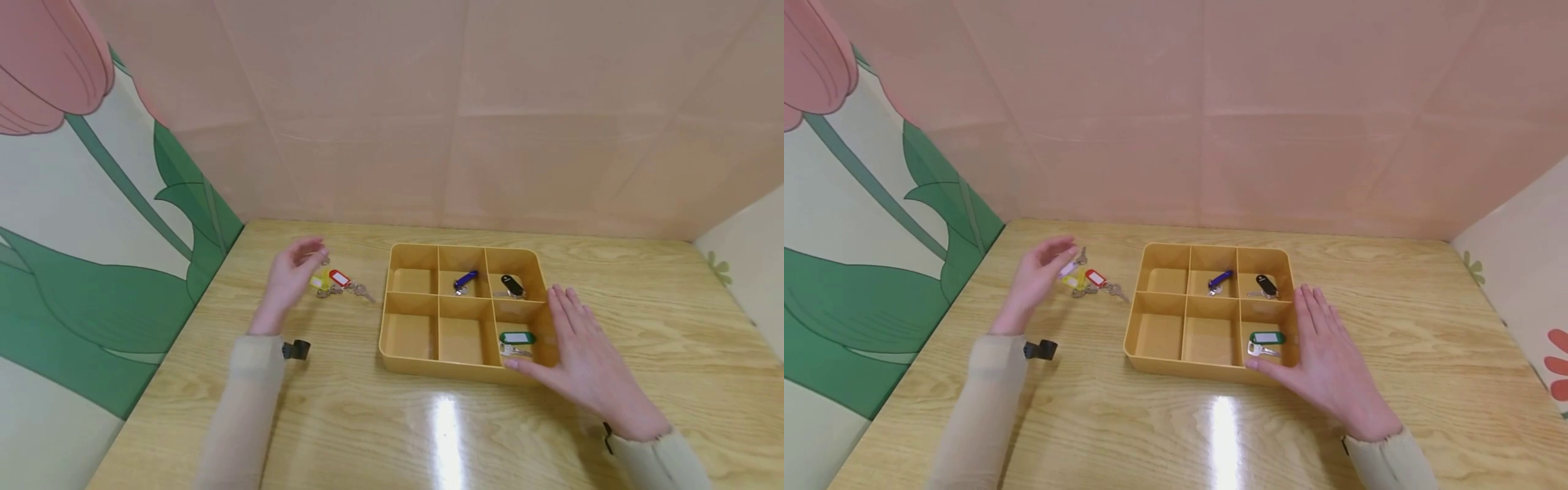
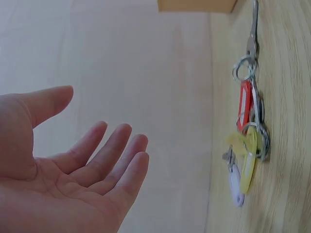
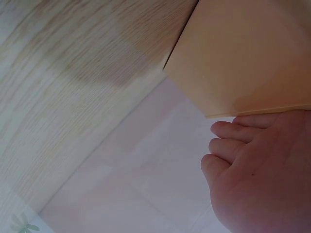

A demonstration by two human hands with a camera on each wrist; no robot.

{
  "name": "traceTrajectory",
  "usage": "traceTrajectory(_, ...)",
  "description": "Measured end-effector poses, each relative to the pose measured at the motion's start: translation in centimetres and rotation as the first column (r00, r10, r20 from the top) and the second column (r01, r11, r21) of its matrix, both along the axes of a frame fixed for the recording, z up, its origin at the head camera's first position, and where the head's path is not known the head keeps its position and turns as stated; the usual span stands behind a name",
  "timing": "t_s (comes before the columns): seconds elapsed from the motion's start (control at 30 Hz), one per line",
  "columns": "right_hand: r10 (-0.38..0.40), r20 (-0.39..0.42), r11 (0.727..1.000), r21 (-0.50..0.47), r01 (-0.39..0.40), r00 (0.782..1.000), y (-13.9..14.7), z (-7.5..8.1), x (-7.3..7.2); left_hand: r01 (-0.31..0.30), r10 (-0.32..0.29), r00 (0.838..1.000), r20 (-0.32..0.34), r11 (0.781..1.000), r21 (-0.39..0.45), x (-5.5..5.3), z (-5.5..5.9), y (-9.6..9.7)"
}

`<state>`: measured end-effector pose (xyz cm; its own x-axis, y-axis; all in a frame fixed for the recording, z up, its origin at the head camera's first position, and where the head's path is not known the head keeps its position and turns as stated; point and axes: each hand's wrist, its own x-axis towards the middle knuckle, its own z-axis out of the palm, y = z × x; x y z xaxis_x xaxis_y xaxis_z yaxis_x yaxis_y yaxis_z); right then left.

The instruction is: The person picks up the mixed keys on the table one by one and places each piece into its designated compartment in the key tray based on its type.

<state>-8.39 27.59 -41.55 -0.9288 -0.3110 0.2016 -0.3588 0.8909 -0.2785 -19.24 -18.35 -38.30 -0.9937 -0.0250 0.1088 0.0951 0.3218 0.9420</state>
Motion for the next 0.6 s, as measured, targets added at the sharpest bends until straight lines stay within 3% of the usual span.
traceTrajectory(0.33, -0.004, 0.004, 1.0, -0.001, 0.004, 1.0, 0.0, 0.0, 0.0, -0.007, 0.01, 0.999, 0.03, 0.995, -0.101, -0.9, 0.3, -0.9)
traceTrajectory(0.6, 0.001, -0.003, 1.0, 0.0, -0.001, 1.0, 0.1, 0.0, 0.1, -0.015, 0.021, 0.999, 0.046, 0.992, -0.124, -2.3, 0.0, -1.5)
